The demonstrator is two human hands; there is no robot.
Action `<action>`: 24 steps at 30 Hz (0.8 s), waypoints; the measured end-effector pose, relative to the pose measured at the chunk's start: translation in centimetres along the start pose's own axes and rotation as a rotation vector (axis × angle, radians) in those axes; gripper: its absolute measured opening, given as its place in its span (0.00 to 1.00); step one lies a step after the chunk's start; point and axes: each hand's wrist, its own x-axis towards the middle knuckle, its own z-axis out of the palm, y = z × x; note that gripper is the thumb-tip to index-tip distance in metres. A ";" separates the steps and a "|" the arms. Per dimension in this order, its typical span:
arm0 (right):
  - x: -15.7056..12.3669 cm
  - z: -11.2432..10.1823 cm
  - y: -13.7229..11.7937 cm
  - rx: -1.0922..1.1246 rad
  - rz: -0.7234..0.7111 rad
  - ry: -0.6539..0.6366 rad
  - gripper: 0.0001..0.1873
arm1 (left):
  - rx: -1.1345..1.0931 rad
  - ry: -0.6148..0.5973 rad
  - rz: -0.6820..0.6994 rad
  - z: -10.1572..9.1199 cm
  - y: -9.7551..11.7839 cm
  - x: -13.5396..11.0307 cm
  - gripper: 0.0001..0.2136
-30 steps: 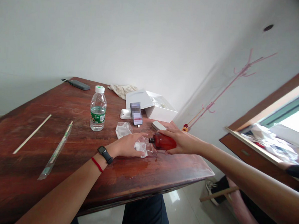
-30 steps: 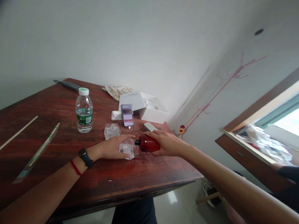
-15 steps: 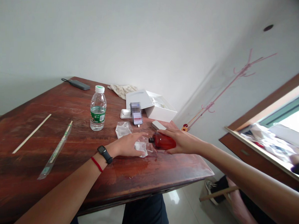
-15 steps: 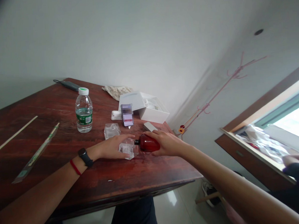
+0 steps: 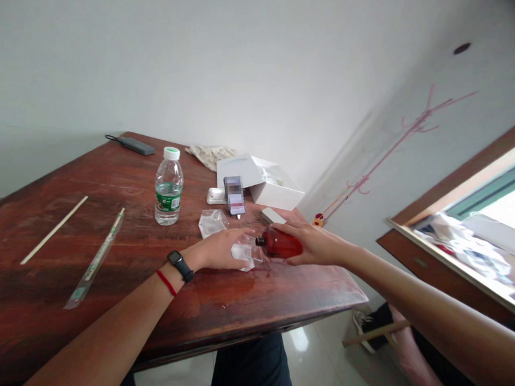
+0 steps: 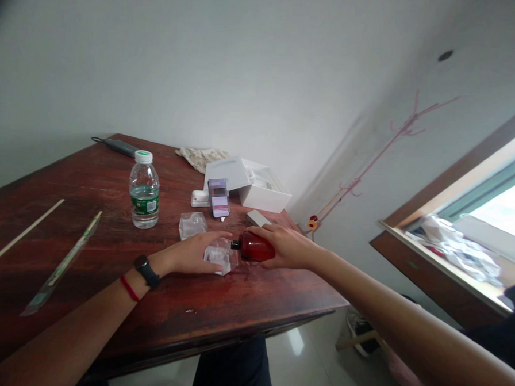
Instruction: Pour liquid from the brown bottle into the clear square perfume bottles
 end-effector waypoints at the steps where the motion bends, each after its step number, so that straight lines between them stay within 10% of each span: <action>1: 0.0 0.0 0.0 -0.001 0.000 0.005 0.49 | 0.004 0.002 0.001 0.0 0.0 0.0 0.40; 24: 0.1 0.1 0.3 -0.038 -0.002 -0.004 0.49 | -0.004 -0.006 0.027 -0.1 0.0 0.1 0.39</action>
